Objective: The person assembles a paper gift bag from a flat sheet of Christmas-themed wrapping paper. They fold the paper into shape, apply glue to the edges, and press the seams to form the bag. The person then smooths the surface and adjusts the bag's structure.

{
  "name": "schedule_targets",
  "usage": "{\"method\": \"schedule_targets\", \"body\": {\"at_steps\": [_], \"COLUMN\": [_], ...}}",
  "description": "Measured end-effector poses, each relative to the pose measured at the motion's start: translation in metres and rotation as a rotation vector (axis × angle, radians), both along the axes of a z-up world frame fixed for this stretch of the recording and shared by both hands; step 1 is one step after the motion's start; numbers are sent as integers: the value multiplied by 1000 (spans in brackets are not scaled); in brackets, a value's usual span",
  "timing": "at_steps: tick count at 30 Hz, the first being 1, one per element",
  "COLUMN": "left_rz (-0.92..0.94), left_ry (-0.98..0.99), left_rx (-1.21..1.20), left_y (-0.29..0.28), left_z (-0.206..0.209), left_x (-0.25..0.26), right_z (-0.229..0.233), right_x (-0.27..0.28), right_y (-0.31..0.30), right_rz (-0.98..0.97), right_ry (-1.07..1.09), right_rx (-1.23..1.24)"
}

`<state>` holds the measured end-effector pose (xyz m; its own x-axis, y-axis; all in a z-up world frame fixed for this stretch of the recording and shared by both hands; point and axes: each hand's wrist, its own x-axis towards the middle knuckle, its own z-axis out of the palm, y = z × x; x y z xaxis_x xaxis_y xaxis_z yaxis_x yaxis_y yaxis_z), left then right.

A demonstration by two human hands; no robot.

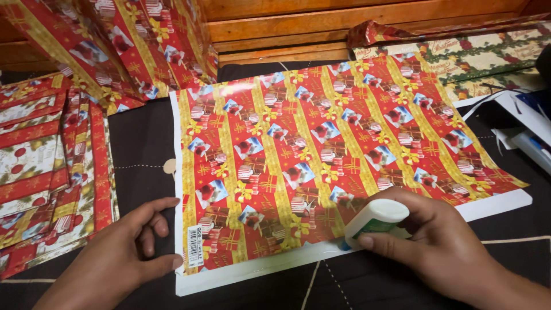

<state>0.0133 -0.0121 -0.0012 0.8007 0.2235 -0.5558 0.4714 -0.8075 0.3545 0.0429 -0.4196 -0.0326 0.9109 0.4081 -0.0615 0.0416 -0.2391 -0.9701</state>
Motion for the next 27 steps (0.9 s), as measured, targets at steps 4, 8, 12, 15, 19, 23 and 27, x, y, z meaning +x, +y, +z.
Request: {"method": "schedule_targets", "body": {"at_steps": [4, 8, 12, 15, 19, 23, 27], "left_rz": [-3, 18, 0, -34, -35, -33, -17], "left_ry": [-28, -15, -60, -102, -8, -60, -14], "left_rx": [-7, -14, -34, -47, 62, 10, 27], "left_y": [3, 10, 19, 26, 30, 31, 28], "left_z": [-6, -17, -29, -37, -44, -45, -44], "left_x": [-1, 0, 0, 0, 3, 3, 5], "right_z": [-2, -5, -10, -13, -15, -12, -7], "right_x": [3, 3, 2, 2, 2, 2, 0], "right_y": [-9, -20, -30, -37, -45, -51, -56], "right_rz": [12, -63, -126, -124, -122, -193, -239], "right_ry": [-47, -14, 51, 31, -39, -1, 16], "right_rx": [-13, -45, 45, 58, 37, -23, -78]}}
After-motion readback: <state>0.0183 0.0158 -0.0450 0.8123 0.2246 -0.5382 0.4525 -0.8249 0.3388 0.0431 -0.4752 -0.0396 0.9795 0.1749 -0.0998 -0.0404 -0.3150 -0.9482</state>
